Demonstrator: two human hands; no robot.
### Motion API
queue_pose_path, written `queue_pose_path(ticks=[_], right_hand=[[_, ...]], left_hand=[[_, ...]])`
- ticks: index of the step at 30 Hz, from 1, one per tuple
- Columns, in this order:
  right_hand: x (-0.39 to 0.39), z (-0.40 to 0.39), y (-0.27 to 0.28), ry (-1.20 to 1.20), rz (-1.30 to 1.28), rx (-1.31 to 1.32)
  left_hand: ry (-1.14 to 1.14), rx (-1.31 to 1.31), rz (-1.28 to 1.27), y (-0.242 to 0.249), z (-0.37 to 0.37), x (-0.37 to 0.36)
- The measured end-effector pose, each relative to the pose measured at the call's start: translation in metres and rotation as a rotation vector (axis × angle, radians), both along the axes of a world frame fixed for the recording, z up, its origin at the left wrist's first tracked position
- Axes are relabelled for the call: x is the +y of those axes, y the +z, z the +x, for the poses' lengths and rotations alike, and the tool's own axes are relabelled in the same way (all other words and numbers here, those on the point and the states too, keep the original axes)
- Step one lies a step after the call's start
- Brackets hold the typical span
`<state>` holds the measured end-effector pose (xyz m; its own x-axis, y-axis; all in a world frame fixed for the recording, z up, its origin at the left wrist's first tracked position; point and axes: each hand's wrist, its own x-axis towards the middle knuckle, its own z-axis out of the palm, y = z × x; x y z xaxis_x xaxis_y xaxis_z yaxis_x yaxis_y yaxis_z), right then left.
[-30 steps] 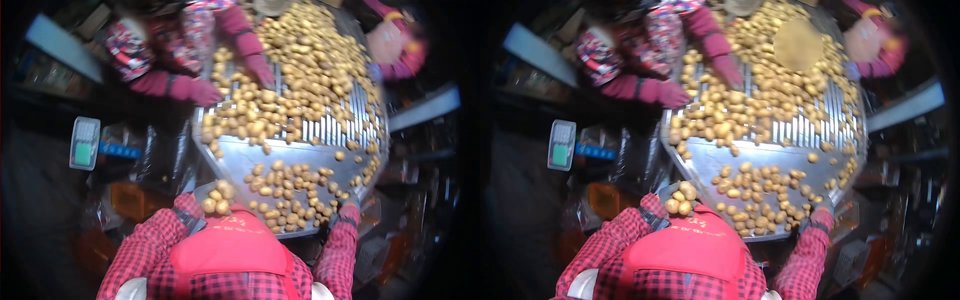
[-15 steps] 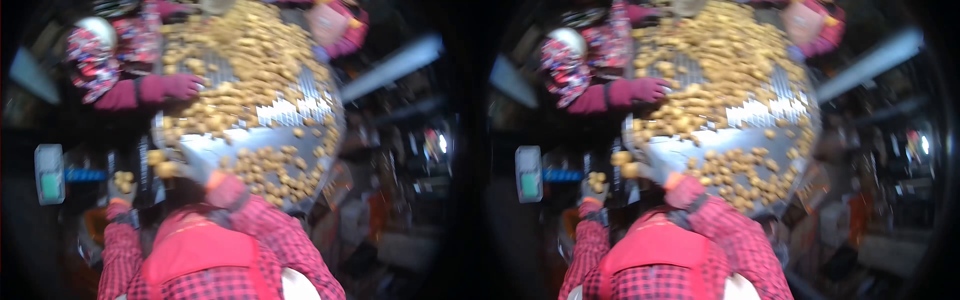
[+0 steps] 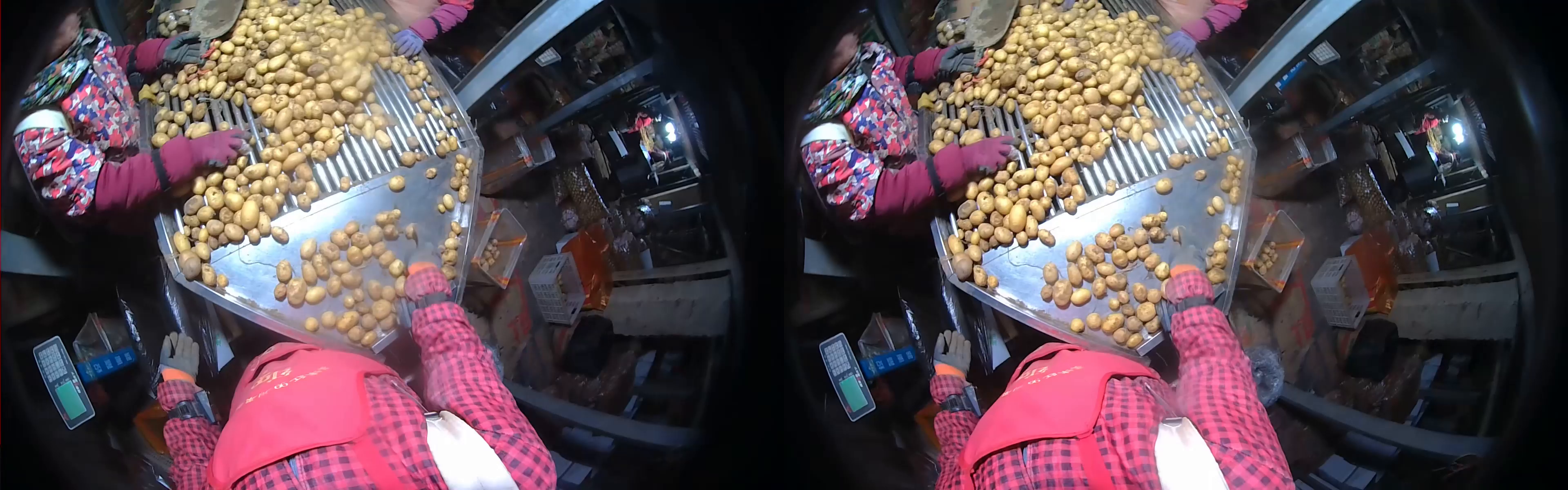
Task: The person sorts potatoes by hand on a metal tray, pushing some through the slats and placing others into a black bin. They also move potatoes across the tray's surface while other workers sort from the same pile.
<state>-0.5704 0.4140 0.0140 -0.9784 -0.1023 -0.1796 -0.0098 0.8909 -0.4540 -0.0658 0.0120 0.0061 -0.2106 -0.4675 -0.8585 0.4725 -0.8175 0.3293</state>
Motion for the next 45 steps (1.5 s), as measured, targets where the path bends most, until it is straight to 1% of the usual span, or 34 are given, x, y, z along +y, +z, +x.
queue_pose_path(ticks=[1, 2, 5, 6, 7, 9, 12, 13, 14, 16, 17, 18, 20, 21, 22, 23, 24, 25, 27, 28, 29, 30, 31, 32, 33, 35, 37, 39, 40, 41, 42, 44, 45], right_hand=[[0.003, -0.007, 0.002, -0.029, 0.035, -0.044], [0.003, -0.012, -0.003, -0.021, 0.055, -0.072], [-0.004, -0.026, -0.023, 0.117, 0.123, -0.135], [-0.006, -0.029, -0.029, 0.16, 0.135, -0.153], [-0.005, -0.03, -0.034, 0.183, 0.123, -0.163], [-0.001, -0.031, -0.032, 0.199, 0.065, -0.184], [0.026, -0.028, -0.014, 0.095, -0.053, -0.144], [0.042, -0.026, -0.007, 0.042, -0.047, -0.097], [0.062, -0.023, -0.002, -0.001, -0.004, -0.023], [0.1, -0.018, 0.006, -0.092, 0.082, 0.13], [0.113, -0.015, -0.014, -0.04, 0.238, 0.109], [0.128, -0.013, -0.05, 0.017, 0.392, 0.087], [0.126, 0.004, -0.053, 0.114, 0.452, 0.074], [0.114, 0.017, -0.047, 0.164, 0.493, 0.021], [0.103, 0.032, -0.044, 0.214, 0.533, -0.036], [0.106, 0.035, -0.051, 0.268, 0.491, -0.039], [0.108, 0.038, -0.057, 0.321, 0.448, -0.044], [0.125, 0.032, -0.081, 0.378, 0.323, 0.004], [0.148, 0.022, -0.097, 0.31, 0.215, 0.086], [0.149, 0.009, -0.092, 0.188, 0.231, 0.122], [0.146, -0.004, -0.089, 0.156, 0.306, 0.121], [0.14, -0.018, -0.079, 0.125, 0.382, 0.118], [0.115, -0.034, -0.038, 0.185, 0.516, 0.08], [0.098, -0.046, -0.032, 0.232, 0.587, 0.036], [0.083, -0.058, -0.026, 0.284, 0.655, -0.006], [0.071, -0.071, -0.059, 0.36, 0.663, -0.101], [0.071, -0.069, -0.071, 0.429, 0.697, 0.017], [0.085, -0.068, -0.079, 0.406, 0.658, 0.067], [0.095, -0.067, -0.083, 0.355, 0.593, 0.06], [0.099, -0.067, -0.079, 0.308, 0.524, 0.052], [0.105, -0.064, -0.076, 0.337, 0.533, 0.131], [0.104, -0.058, -0.031, 0.411, 0.537, 0.281], [0.116, -0.063, -0.017, 0.353, 0.465, 0.297]], left_hand=[[-0.058, 0.017, -0.019, 0.004, -0.011, -0.002], [-0.207, 0.036, -0.112, -0.001, -0.016, -0.005], [-0.439, 0.15, -0.196, 0.017, -0.061, 0.005], [-0.432, 0.057, -0.187, 0.035, -0.088, 0.02], [-0.455, 0.032, -0.167, 0.034, -0.102, 0.029], [-0.58, 0.042, -0.214, 0.037, -0.125, 0.049], [-0.682, -0.132, -0.296, 0.034, -0.145, 0.062], [-0.715, -0.196, -0.326, 0.031, -0.148, 0.065], [-0.746, -0.2, -0.374, 0.025, -0.154, 0.058], [-1.033, -0.435, -0.759, 0.002, -0.152, 0.029], [-1.166, -0.546, -0.96, -0.013, -0.151, 0.02], [-1.125, -0.611, -1.112, -0.019, -0.162, 0.021], [-1.204, -0.634, -1.204, -0.01, -0.192, 0.035], [-1.241, -0.648, -1.251, -0.006, -0.202, 0.04], [-1.344, -0.729, -1.449, -0.028, -0.203, 0.031], [-1.465, -0.806, -1.517, -0.045, -0.196, 0.024], [-1.587, -0.886, -1.583, -0.039, -0.202, 0.028], [-1.708, -0.967, -1.645, -0.029, -0.211, 0.035], [-1.698, -1.021, -1.595, -0.009, -0.223, 0.049], [-1.685, -1.054, -1.559, -0.001, -0.227, 0.056], [-1.67, -1.087, -1.522, 0.006, -0.231, 0.061], [-1.726, -1.135, -1.444, 0.015, -0.238, 0.063], [-1.776, -1.184, -1.366, 0.023, -0.247, 0.063], [-1.824, -1.233, -1.285, 0.027, -0.253, 0.062], [-1.806, -1.229, -1.321, 0.025, -0.252, 0.06], [-1.77, -1.222, -1.392, 0.017, -0.246, 0.057], [-1.713, -1.212, -1.463, 0.007, -0.238, 0.052], [-1.689, -1.197, -1.506, 0.0, -0.236, 0.052], [-1.689, -1.202, -1.511, 0.0, -0.236, 0.054], [-1.689, -1.214, -1.515, 0.004, -0.238, 0.054], [-1.693, -1.214, -1.521, 0.008, -0.241, 0.056], [-1.695, -1.191, -1.521, 0.015, -0.243, 0.058], [-1.693, -1.184, -1.519, 0.017, -0.243, 0.057]])
